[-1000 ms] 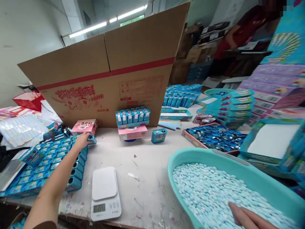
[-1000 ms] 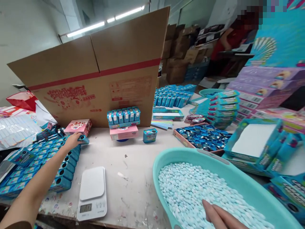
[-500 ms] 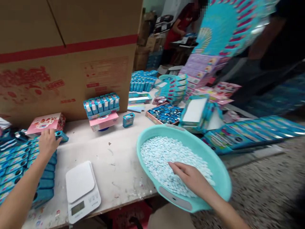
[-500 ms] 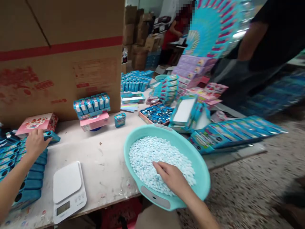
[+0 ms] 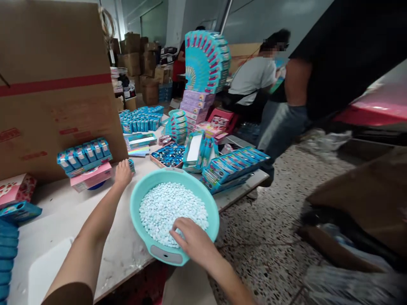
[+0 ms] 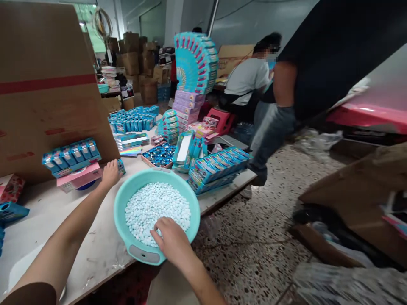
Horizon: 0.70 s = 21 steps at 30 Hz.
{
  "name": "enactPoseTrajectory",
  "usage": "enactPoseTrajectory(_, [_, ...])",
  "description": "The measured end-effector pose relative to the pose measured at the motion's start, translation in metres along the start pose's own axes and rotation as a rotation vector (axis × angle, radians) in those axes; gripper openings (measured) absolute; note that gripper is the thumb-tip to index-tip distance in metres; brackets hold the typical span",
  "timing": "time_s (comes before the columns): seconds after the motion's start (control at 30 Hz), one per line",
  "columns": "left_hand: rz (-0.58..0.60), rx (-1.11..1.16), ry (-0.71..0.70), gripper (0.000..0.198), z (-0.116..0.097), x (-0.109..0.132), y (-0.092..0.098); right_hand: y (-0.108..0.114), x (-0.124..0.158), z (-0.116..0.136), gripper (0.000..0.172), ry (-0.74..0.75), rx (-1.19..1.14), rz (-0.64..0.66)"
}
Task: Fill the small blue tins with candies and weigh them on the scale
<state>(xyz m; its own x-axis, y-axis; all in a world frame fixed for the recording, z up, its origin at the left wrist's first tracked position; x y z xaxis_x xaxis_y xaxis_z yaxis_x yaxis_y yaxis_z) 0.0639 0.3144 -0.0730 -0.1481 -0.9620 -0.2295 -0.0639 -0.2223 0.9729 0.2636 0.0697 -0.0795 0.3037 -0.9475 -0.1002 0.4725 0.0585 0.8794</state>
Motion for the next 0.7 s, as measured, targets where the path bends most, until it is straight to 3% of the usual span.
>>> enactPoseTrajectory(0.07, [0.074, -0.023, 0.033, 0.056, -0.002, -0.004, -0.007, 0.006, 0.008, 0.001, 0.016, -0.004, -0.008, -0.041])
enactPoseTrajectory(0.17, [0.159, -0.031, 0.051, 0.039, -0.002, 0.008, -0.007, 0.012, 0.016, 0.004, 0.019, 0.003, -0.003, -0.083])
enactPoseTrajectory(0.27, [0.16, 0.034, 0.079, 0.037, 0.013, 0.042, 0.016, 0.015, 0.022, 0.007, 0.022, 0.04, -0.022, -0.122])
enactPoseTrajectory(0.37, [0.065, 0.149, 0.044, 0.041, 0.042, 0.097, 0.066, 0.014, 0.032, 0.007, 0.025, 0.071, -0.04, -0.165])
enactPoseTrajectory(0.47, [-0.015, 0.193, 0.018, 0.042, 0.079, 0.171, 0.129, 0.012, 0.042, 0.005, 0.027, 0.107, 0.008, -0.215])
enactPoseTrajectory(0.53, [-0.018, 0.176, 0.049, 0.042, 0.103, 0.221, 0.161, 0.009, 0.046, 0.004, 0.029, 0.134, 0.051, -0.238])
enactPoseTrajectory(0.6, [0.025, 0.155, 0.092, 0.041, 0.123, 0.264, 0.175, 0.006, 0.047, 0.005, 0.033, 0.149, 0.075, -0.239])
enactPoseTrajectory(0.7, [0.094, 0.146, 0.165, 0.041, 0.149, 0.311, 0.167, 0.002, 0.046, 0.008, 0.038, 0.136, 0.083, -0.202])
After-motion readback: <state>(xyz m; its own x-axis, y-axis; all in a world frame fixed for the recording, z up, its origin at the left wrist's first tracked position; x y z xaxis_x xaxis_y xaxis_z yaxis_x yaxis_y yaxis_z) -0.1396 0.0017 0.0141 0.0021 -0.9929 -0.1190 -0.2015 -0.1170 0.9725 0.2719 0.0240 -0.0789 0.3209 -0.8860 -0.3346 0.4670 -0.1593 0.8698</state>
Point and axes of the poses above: each hand's wrist, its own x-axis away from the middle knuckle, its own y-axis out of the back of the hand, z = x × y, the point moved 9 cm from there along -x, towards the middle knuckle, and after that the axes turned 5 degrees about x, right-handed, at the moved point
